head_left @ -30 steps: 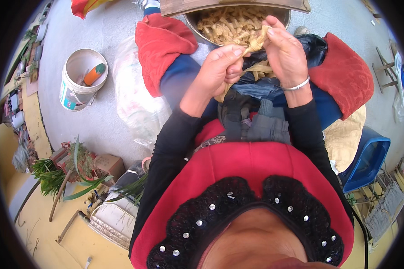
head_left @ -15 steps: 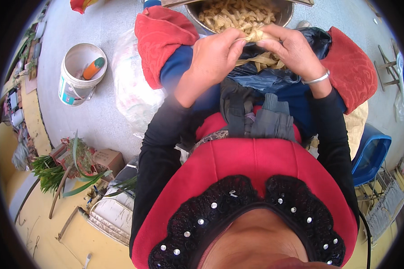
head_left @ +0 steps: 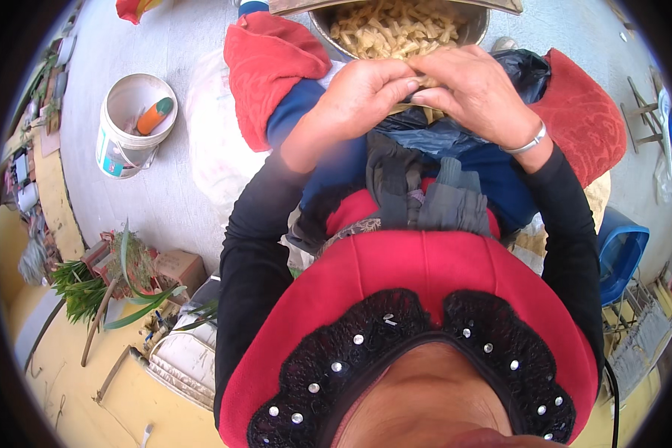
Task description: The person sits and peels the outer layers of small, light-colored root vegetables by hand, placing the peeled pieces into a metal bowl resting on their lap. The person works continuously, handling the vegetables one at a time.
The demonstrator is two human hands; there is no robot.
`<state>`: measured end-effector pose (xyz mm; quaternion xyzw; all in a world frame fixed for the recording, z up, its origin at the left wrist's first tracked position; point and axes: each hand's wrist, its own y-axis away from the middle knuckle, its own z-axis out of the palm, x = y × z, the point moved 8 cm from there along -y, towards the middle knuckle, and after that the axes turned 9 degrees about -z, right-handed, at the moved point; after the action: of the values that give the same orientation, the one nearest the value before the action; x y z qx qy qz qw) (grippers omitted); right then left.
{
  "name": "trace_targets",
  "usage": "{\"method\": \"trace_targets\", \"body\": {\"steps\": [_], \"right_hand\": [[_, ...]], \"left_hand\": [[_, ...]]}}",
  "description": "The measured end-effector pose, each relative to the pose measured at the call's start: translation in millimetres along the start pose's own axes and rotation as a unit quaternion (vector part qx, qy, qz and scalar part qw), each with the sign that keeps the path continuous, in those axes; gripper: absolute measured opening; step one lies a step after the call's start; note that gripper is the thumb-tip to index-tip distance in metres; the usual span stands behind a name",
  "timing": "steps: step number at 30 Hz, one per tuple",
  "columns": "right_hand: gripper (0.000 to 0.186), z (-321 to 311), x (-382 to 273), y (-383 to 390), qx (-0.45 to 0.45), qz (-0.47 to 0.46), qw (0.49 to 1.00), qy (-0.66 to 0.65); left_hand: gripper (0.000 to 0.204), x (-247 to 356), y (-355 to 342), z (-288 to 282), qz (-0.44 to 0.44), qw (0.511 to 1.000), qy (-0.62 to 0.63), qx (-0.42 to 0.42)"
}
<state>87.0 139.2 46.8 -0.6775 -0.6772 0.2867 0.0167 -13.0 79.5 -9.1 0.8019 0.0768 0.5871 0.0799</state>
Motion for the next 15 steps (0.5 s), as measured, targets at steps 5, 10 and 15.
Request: {"method": "trace_targets", "body": {"steps": [5, 10, 15], "right_hand": [[0.022, 12.2, 21.1, 0.0, -0.125, 0.034, 0.991, -0.046], [0.018, 8.4, 43.3, -3.2, -0.088, 0.172, 0.952, -0.236], [0.022, 6.5, 103.9, -13.6, 0.074, 0.266, 0.885, -0.375]], "left_hand": [[0.018, -14.6, -8.6, 0.4, -0.039, 0.994, 0.067, -0.078], [0.019, -16.2, -16.5, -14.5, -0.05, 0.986, 0.144, -0.061], [0.022, -12.6, -58.0, -65.7, -0.024, 0.991, 0.116, 0.055]]}}
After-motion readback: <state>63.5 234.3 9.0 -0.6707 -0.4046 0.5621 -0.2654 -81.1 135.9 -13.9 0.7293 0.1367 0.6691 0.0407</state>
